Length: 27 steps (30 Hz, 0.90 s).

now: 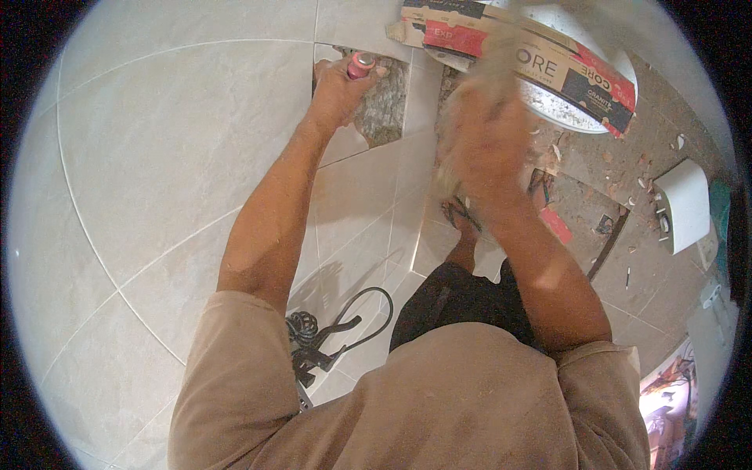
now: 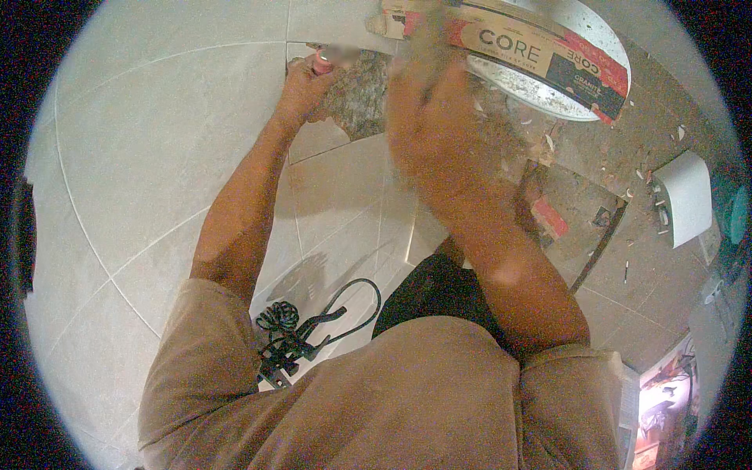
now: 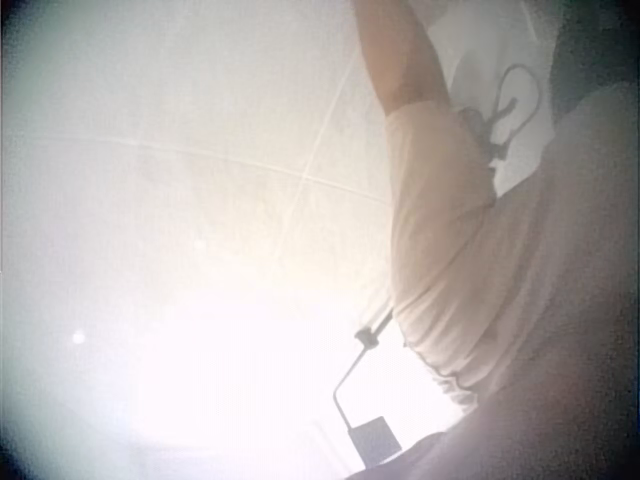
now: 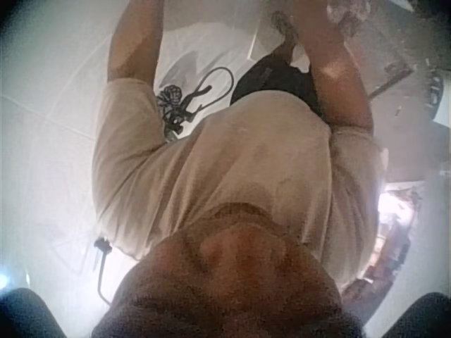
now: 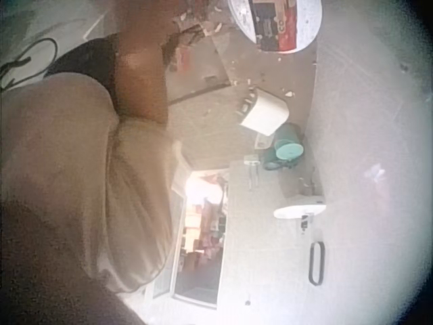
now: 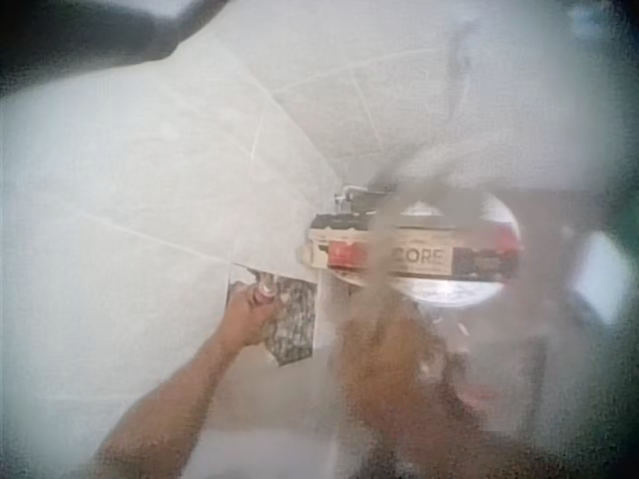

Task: The person uses a hammer and a chisel to remove tiles from a tiled wall in a bathroom. They repeatedly strike the chisel to break the tiles and pry them off the wall, creating a pile of debris on the floor.

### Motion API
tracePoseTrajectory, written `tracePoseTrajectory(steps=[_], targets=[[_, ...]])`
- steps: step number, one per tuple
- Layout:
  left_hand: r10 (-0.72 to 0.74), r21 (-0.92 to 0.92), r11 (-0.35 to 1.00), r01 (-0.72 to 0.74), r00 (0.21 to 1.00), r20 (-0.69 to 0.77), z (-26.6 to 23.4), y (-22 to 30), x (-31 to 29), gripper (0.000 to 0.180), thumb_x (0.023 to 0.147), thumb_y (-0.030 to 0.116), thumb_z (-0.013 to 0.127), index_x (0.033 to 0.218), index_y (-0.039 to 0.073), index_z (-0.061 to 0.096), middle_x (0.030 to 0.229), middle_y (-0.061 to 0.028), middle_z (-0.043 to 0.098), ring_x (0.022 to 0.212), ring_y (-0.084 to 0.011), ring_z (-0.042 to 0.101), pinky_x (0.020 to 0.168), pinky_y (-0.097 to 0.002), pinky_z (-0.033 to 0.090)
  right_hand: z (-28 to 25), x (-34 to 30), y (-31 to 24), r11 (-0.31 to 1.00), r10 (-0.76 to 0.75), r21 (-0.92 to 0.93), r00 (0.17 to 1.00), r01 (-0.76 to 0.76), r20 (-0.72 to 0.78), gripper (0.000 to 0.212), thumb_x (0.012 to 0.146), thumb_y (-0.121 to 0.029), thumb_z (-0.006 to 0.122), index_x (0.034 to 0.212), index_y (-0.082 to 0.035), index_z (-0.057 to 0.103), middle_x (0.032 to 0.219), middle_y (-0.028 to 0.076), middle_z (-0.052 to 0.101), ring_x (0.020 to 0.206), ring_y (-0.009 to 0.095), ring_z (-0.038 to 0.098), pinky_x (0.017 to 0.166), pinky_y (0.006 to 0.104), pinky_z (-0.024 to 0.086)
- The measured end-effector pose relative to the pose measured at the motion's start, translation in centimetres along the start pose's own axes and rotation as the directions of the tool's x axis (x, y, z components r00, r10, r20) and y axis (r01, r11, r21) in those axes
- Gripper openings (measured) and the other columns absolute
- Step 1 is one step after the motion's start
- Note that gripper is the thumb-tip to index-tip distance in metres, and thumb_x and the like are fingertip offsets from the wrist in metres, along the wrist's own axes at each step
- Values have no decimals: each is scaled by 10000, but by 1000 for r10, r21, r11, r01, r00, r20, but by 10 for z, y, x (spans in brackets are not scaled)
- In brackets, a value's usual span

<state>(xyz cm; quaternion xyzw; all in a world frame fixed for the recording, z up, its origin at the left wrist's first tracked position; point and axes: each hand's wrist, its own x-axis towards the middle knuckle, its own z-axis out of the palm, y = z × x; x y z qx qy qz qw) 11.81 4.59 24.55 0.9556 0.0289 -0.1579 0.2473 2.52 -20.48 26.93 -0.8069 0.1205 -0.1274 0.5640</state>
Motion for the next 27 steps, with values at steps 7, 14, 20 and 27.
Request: tracePoseTrajectory(steps=[7,14,20,27], targets=[[51,-118,992,-53,999,-18,3,2,-16,328,880,285,797,1059,18,732,895,-82,744,813,-145,650,775,-321,527,-25,34,-5,995,-59,97,945,29,322,423,1019,-394,565,1124,16,566,986,243,711,905,466,688,811,575,509],[51,-138,988,-61,996,-79,13,-3,-11,287,913,284,770,1058,39,731,822,-43,712,714,-112,613,646,-309,494,-6,2,-8,966,215,85,940,-245,266,477,1020,-382,564,1239,42,555,1075,281,684,1013,469,660,943,548,492],[98,-26,994,-103,982,-159,14,-10,-14,356,871,286,797,1082,10,722,907,-134,749,846,-217,700,795,-359,542,-29,45,-16,982,110,84,881,-167,460,423,1033,-367,559,1170,32,592,1019,228,677,955,401,656,897,479,513],[88,-103,990,-99,990,-108,10,-7,-4,362,875,301,793,1084,13,724,914,-140,751,848,-228,707,795,-370,546,6,1,-3,962,115,215,965,-167,234,346,1038,-301,569,1158,20,606,1062,163,675,958,289,662,866,414,534]])
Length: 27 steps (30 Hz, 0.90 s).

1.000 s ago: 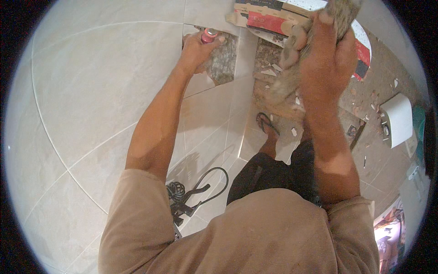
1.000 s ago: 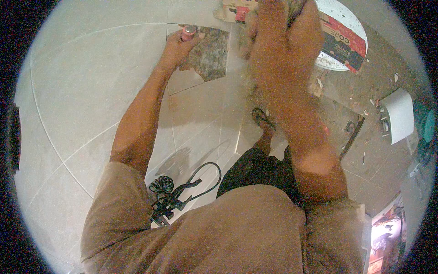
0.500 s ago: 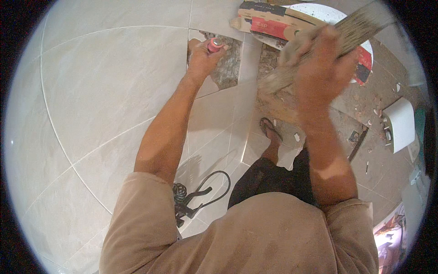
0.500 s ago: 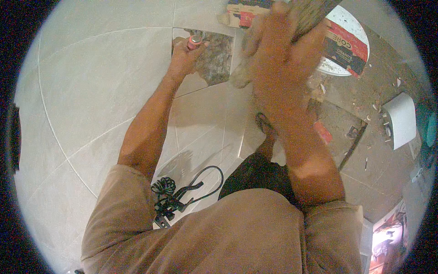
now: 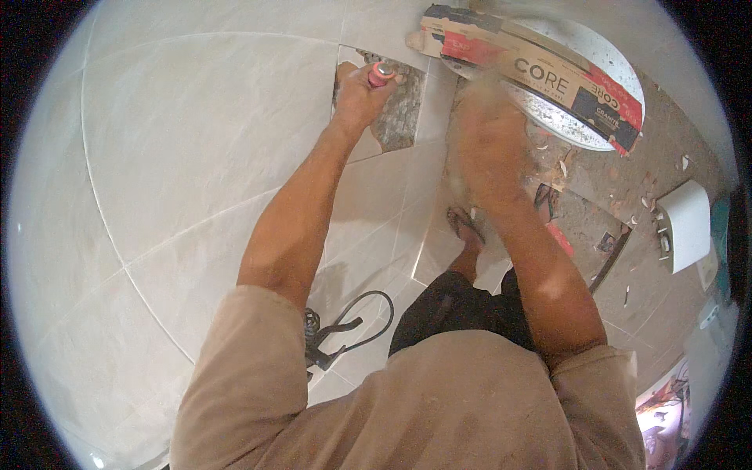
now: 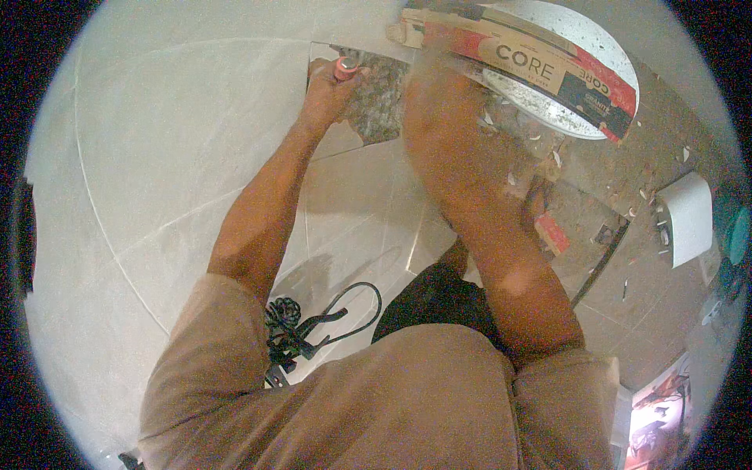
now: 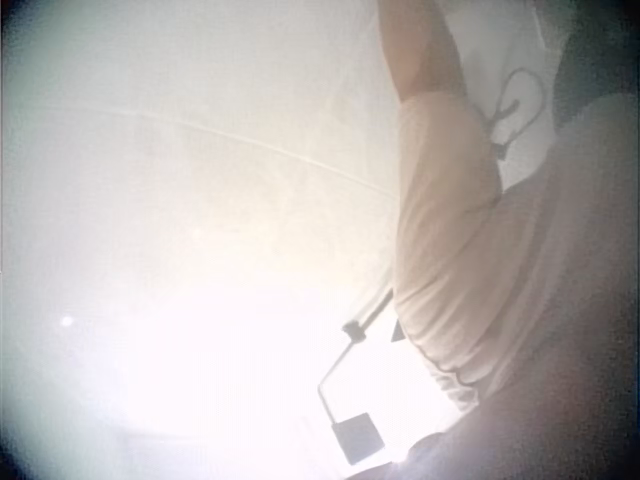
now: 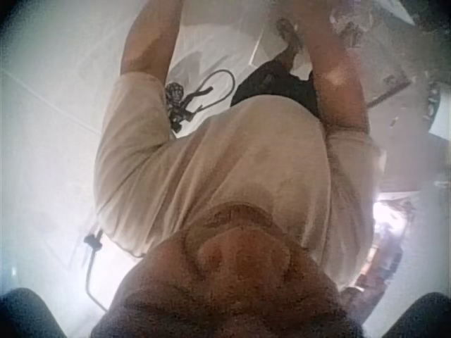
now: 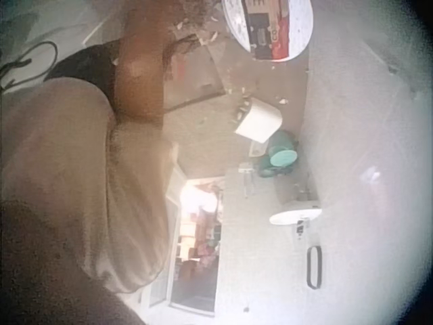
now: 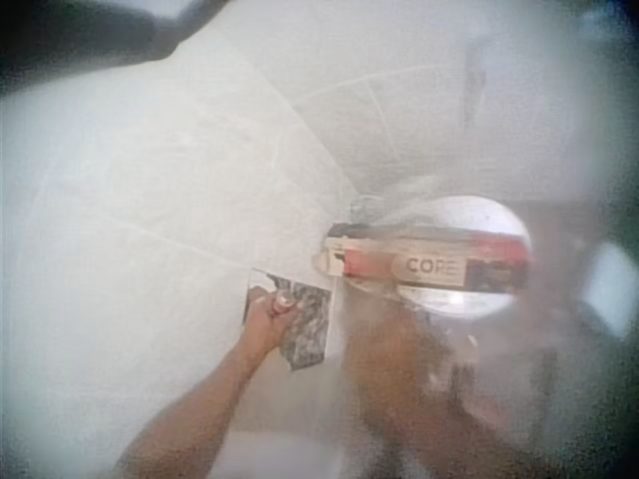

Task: The person uses a hammer and a chisel to remove tiles from a tiled wall in a bathroom. They repeatedly strike the chisel to break the tiles and pry them off the wall, creating a pile of debris on the floor.

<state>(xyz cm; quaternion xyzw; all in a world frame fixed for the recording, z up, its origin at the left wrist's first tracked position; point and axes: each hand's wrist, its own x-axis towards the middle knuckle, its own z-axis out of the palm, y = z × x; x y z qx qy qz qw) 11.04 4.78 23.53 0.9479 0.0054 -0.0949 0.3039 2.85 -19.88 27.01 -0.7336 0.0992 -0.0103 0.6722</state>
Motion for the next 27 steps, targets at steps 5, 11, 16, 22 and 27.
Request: tracePoseTrajectory(steps=[5,11,16,22,27], targets=[[-8,36,999,11,998,-68,4,13,-13,361,872,305,794,1080,17,730,928,-138,755,842,-233,708,790,-368,548,-12,26,25,890,-291,-303,936,340,197,345,1017,-266,584,1186,34,609,1084,218,681,989,343,667,896,460,519],[1,21,1000,-1,1000,-13,3,-6,-5,347,886,302,779,1074,15,729,941,-147,753,861,-241,709,794,-369,545,-31,36,-37,977,-33,200,981,71,-189,410,1006,-306,601,1221,42,568,1059,257,651,944,400,648,925,532,499],[34,72,997,-30,998,-52,3,10,-17,322,888,287,775,1065,22,729,941,-142,753,852,-237,708,791,-362,545,-8,-2,11,932,63,-352,916,88,395,399,1015,-305,579,1220,38,563,1034,197,670,985,374,655,974,458,495],[67,88,994,-63,997,-40,-3,14,-15,320,884,294,796,1031,17,732,877,-119,685,764,-216,661,724,-371,532,-56,57,-77,951,63,308,992,-27,-108,346,1028,-316,559,1143,8,594,1087,266,665,1082,418,652,965,517,476],[29,32,999,-28,1000,-3,-3,17,-11,297,880,266,792,1029,16,730,907,-85,750,815,-173,677,773,-333,538,1,-4,18,950,-62,-288,977,120,203,362,1020,-324,563,1138,18,587,1055,266,668,1056,430,658,940,530,486]])
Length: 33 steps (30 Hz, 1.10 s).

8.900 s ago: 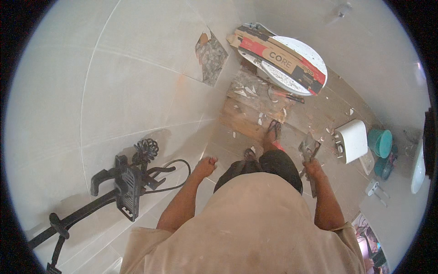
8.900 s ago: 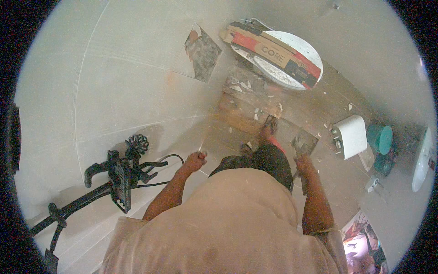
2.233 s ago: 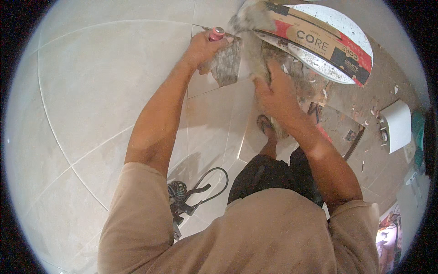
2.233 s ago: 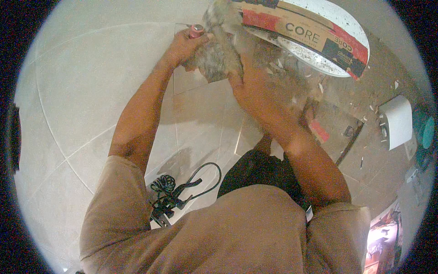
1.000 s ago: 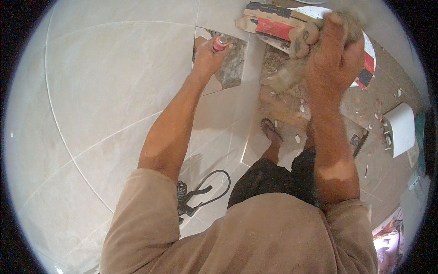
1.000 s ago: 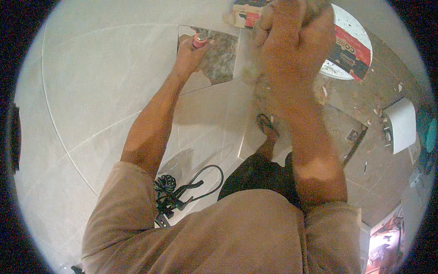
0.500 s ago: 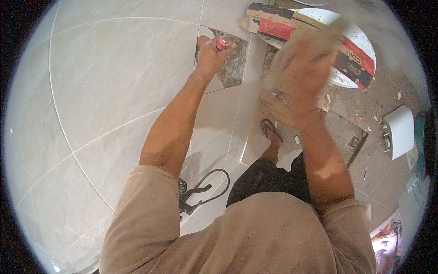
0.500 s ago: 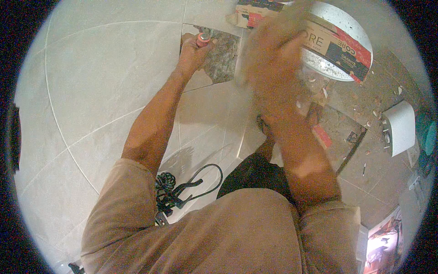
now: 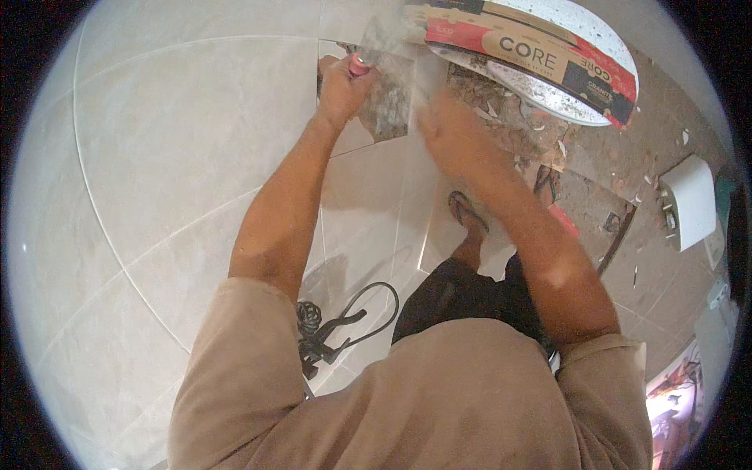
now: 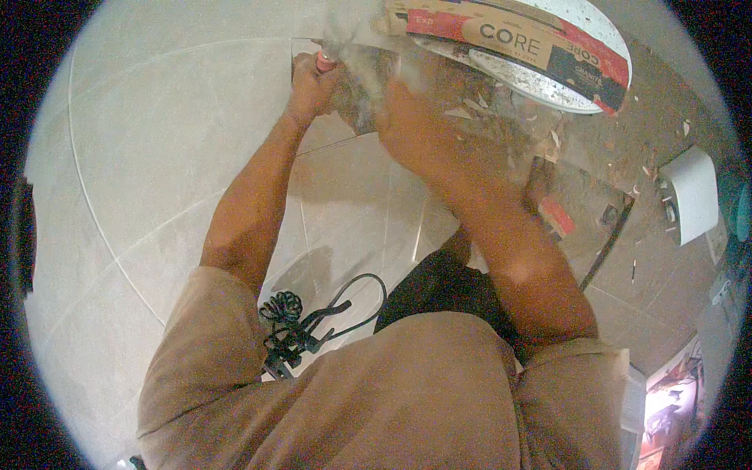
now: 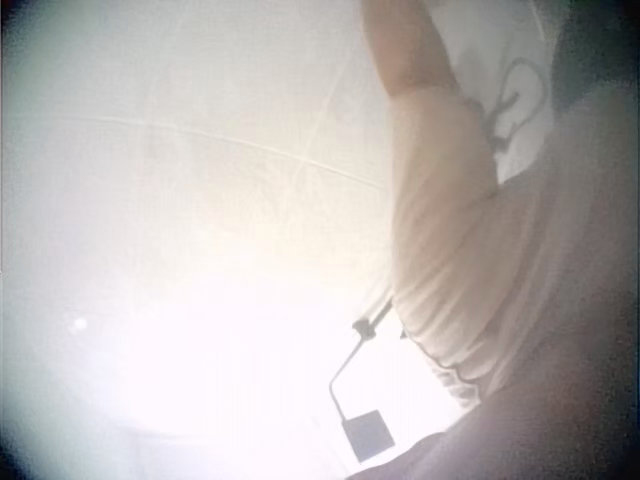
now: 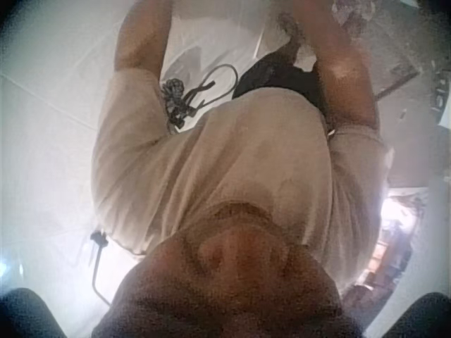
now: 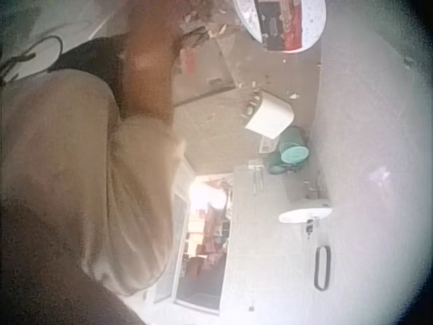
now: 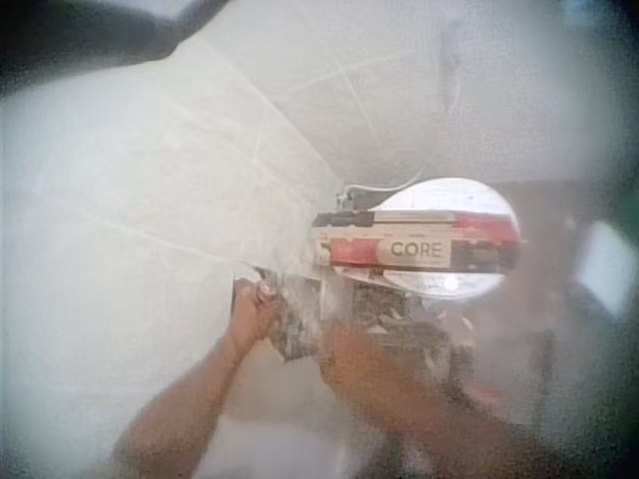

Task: The person uses a hammer and a chisel to remove tiles from a tiled wall in a bathroom. They repeatedly strike the chisel to break the tiles and pry them off the wall, creating a pile of debris on the floor.

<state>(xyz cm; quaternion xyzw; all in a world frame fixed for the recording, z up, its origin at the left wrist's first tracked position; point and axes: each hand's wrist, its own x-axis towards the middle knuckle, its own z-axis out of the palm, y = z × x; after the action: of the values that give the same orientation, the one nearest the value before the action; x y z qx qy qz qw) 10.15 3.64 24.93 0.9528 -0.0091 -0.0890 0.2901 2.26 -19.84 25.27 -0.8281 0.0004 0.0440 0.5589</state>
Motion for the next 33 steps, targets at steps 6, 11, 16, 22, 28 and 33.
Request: tracePoseTrajectory(steps=[6,11,16,22,28,33], targets=[[-190,-6,982,190,982,-17,-2,-12,-2,341,878,322,792,1025,17,745,884,-103,734,822,-212,661,778,-359,524,-60,43,-18,997,-21,72,998,26,-60,339,1006,-323,569,1107,-4,626,953,218,696,888,353,693,801,470,535],[-17,80,997,14,999,30,-3,-28,14,377,871,351,793,1003,1,748,865,-123,724,846,-238,659,791,-378,519,12,35,2,991,113,-48,978,-123,-175,355,968,-357,620,1046,-14,673,929,245,700,872,395,703,741,510,556],[-71,46,996,71,997,-6,-6,-22,-3,395,868,329,823,983,-19,675,924,-116,683,744,-184,656,637,-350,542,-1,20,8,995,-91,-26,985,96,146,428,969,-308,625,1254,10,616,1066,271,691,1028,468,660,960,532,483],[-21,3,1000,21,998,-66,-2,-31,5,357,847,322,820,934,-12,729,784,-103,691,799,-204,646,756,-369,521,-63,43,-55,951,89,304,906,45,-413,339,1005,-340,625,933,-14,563,829,180,613,795,276,642,740,458,549],[-80,-87,993,74,994,-68,6,-23,-7,362,849,320,824,943,-18,735,782,-127,683,731,-222,641,674,-375,522,11,-9,10,985,-167,-64,983,163,-71,338,989,-332,600,1003,0,665,706,213,665,672,417,660,642,477,526],[36,11,999,-35,992,-123,3,-37,-5,360,860,322,813,934,-21,736,790,-115,691,715,-210,645,656,-379,521,-92,41,-23,970,-209,-205,886,133,-414,392,1001,-331,559,936,43,654,787,259,647,751,431,638,734,530,496]])
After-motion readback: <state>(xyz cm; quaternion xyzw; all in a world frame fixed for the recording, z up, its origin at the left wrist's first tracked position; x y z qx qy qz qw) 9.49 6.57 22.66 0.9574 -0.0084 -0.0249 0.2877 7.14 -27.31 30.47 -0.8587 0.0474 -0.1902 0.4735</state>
